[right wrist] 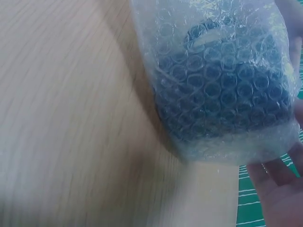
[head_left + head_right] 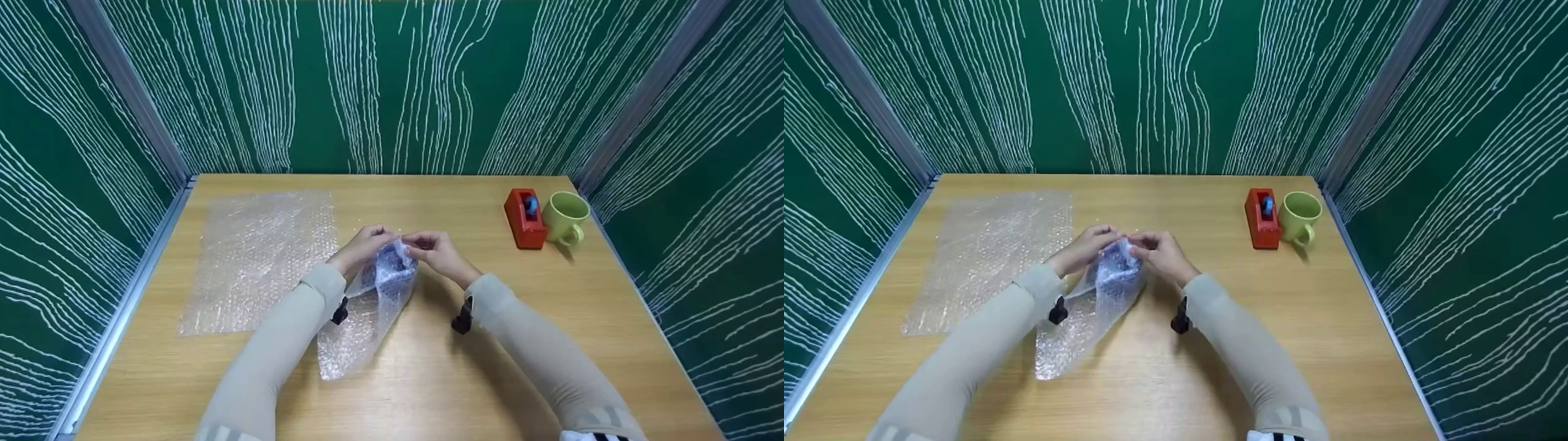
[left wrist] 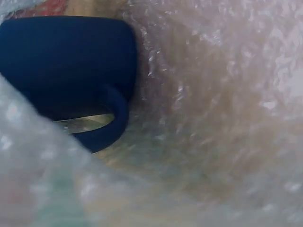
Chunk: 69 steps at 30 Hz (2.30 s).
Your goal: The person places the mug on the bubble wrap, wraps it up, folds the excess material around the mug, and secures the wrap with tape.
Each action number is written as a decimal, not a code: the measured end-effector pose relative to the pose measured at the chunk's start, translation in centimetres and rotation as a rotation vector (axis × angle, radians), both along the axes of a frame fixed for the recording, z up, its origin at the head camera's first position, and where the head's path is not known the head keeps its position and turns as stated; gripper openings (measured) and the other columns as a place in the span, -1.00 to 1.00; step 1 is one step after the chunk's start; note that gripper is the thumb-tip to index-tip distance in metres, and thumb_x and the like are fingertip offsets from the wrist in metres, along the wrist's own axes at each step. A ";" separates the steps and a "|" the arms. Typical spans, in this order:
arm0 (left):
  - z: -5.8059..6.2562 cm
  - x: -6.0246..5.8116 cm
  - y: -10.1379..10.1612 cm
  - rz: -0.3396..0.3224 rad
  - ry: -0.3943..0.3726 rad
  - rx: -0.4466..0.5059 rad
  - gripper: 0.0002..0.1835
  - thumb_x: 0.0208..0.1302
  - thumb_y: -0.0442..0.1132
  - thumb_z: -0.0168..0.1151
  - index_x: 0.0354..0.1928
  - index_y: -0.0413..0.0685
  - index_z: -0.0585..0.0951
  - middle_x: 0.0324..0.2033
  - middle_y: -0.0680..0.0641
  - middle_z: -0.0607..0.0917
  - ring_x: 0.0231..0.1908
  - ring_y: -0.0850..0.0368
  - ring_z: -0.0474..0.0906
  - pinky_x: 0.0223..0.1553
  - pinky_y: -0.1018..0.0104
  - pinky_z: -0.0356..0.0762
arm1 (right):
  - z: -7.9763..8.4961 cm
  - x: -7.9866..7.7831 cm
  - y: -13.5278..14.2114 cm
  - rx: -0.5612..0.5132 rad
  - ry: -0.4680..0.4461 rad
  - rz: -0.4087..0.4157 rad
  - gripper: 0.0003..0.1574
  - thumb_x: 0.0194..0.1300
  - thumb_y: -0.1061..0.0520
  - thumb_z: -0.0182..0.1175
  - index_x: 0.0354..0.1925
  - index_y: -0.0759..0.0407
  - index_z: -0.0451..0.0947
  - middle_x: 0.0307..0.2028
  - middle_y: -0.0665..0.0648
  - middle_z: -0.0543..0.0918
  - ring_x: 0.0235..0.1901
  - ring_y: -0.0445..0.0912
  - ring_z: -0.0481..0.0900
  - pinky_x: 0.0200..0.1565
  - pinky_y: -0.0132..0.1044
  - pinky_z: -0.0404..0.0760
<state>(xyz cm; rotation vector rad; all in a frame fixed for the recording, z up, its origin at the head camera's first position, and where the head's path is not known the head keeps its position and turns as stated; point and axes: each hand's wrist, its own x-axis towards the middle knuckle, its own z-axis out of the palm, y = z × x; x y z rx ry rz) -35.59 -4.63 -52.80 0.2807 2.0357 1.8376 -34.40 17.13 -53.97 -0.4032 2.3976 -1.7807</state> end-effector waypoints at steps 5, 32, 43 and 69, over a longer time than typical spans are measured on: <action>0.3 -0.4 0.4 -0.007 0.085 -0.088 -0.89 0.49 -0.28 0.37 -0.11 -0.18 0.67 -0.05 -0.05 0.75 -0.02 0.11 0.62 0.09 0.32 0.62 | 0.2 0.2 -0.3 0.073 -0.024 -0.042 -0.59 0.42 0.33 0.40 0.19 0.39 0.67 0.16 0.37 0.75 0.18 0.18 0.73 0.24 -0.18 0.74; 2.9 -0.2 -1.8 -0.236 0.273 -0.482 -0.53 0.67 -0.15 0.05 0.48 -0.14 0.57 0.44 -0.22 0.62 0.49 -0.22 0.49 0.57 -0.10 0.42 | 2.1 -1.8 -1.3 0.392 -0.094 -0.098 -0.80 0.46 0.27 0.37 -0.02 0.35 0.77 -0.10 0.32 0.82 -0.27 -0.02 0.76 -0.29 -0.29 0.83; 3.2 -0.3 -3.2 -0.374 0.419 -0.548 -0.08 0.26 -0.36 0.41 0.67 -0.06 0.31 0.66 -0.12 0.34 0.67 -0.15 0.22 0.71 -0.08 0.12 | 2.1 -4.0 -0.6 0.494 0.165 -0.038 -0.78 0.44 0.27 0.36 -0.05 0.41 0.81 -0.11 0.37 0.86 -0.10 0.20 0.84 0.01 0.03 0.85; -0.3 -0.2 -2.4 -0.248 0.721 -0.767 -0.40 0.32 0.08 0.56 0.33 0.02 0.72 0.62 -0.08 0.41 0.63 -0.10 0.30 0.68 0.01 0.22 | 1.9 -4.3 -0.7 0.418 0.130 -0.067 -0.67 0.51 0.15 0.39 0.14 0.28 0.78 0.07 0.30 0.83 0.02 0.18 0.79 0.06 -0.01 0.83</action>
